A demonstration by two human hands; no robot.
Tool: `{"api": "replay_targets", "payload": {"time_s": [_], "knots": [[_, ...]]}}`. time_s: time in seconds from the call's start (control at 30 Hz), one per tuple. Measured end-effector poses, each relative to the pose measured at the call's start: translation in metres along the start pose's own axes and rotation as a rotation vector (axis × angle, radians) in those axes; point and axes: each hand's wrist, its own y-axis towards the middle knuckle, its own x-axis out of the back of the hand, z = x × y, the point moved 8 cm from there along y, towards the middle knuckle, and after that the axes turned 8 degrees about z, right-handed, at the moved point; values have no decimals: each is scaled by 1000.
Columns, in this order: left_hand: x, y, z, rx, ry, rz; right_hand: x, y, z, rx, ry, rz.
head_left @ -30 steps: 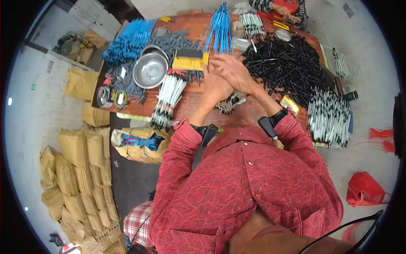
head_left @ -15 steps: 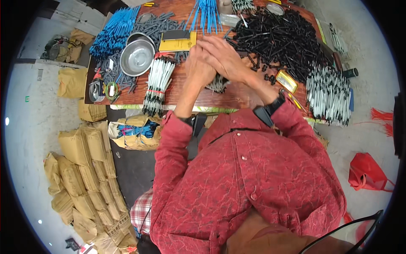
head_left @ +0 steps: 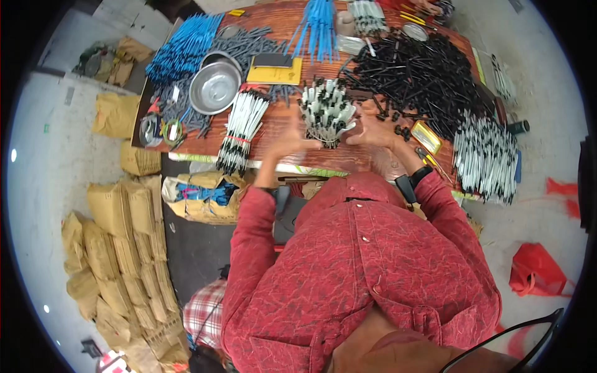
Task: Assembling wiring harnesses by grouping wires and sliding them into protective sleeves.
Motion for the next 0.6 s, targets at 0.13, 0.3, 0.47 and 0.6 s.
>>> {"api": "replay_targets", "payload": {"time_s": [0.13, 0.3, 0.47, 0.6], "knots": [[-42, 27, 25, -63, -382, 96, -36, 28, 14, -70, -3, 122], [-24, -1, 2, -183, -318, -133, -34, 12, 31, -81, -258, 88], [-22, -9, 2, -331, -191, -267, -44, 20, 33, 33, -447, -23], [0, -22, 13, -155, -222, -192, -49, 28, 37, 77, -60, -75]]}}
